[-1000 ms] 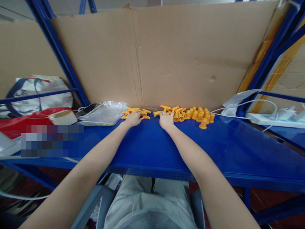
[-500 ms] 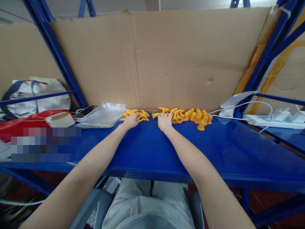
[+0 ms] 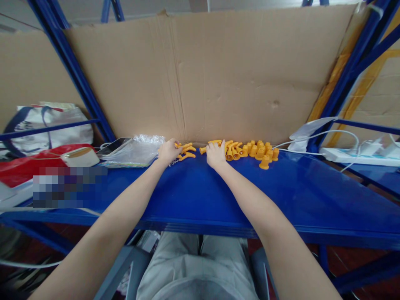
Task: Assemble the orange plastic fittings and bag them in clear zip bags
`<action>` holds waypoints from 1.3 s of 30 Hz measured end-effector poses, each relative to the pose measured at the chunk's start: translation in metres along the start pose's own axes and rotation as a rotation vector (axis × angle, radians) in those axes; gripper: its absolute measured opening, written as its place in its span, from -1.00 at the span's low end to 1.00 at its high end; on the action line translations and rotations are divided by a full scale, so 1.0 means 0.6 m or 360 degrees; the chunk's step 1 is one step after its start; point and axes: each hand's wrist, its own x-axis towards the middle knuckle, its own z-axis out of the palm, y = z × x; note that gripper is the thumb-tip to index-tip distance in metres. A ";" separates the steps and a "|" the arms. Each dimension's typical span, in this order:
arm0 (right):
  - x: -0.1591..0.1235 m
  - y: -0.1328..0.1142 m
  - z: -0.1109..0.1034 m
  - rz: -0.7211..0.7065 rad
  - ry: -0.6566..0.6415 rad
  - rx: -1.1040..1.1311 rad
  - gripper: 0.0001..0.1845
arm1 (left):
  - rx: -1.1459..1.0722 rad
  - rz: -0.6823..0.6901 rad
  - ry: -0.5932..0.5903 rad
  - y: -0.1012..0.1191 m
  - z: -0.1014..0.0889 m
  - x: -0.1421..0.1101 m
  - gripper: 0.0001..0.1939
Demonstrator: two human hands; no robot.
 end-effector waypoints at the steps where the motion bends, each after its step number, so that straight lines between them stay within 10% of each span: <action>1: 0.001 0.002 -0.008 0.0014 0.0037 0.0018 -0.51 | -0.0016 -0.0015 0.0001 0.002 -0.002 -0.001 -0.76; 10: -0.006 0.078 -0.090 0.0176 0.0441 0.0168 -0.55 | -0.0149 0.0040 0.0036 0.004 0.001 0.006 -0.82; 16: -0.047 0.168 -0.083 0.0394 0.0488 0.0243 -0.52 | -0.0330 0.0090 0.0030 0.005 0.006 0.014 -0.91; 29: -0.080 0.256 -0.042 0.0748 -0.0217 0.0003 -0.53 | -0.0710 0.0291 0.0002 0.014 0.013 0.018 -0.84; 39: -0.089 0.271 -0.060 0.0856 -0.0086 -0.0167 -0.61 | -0.0749 0.0432 -0.0197 0.023 0.018 0.012 -0.79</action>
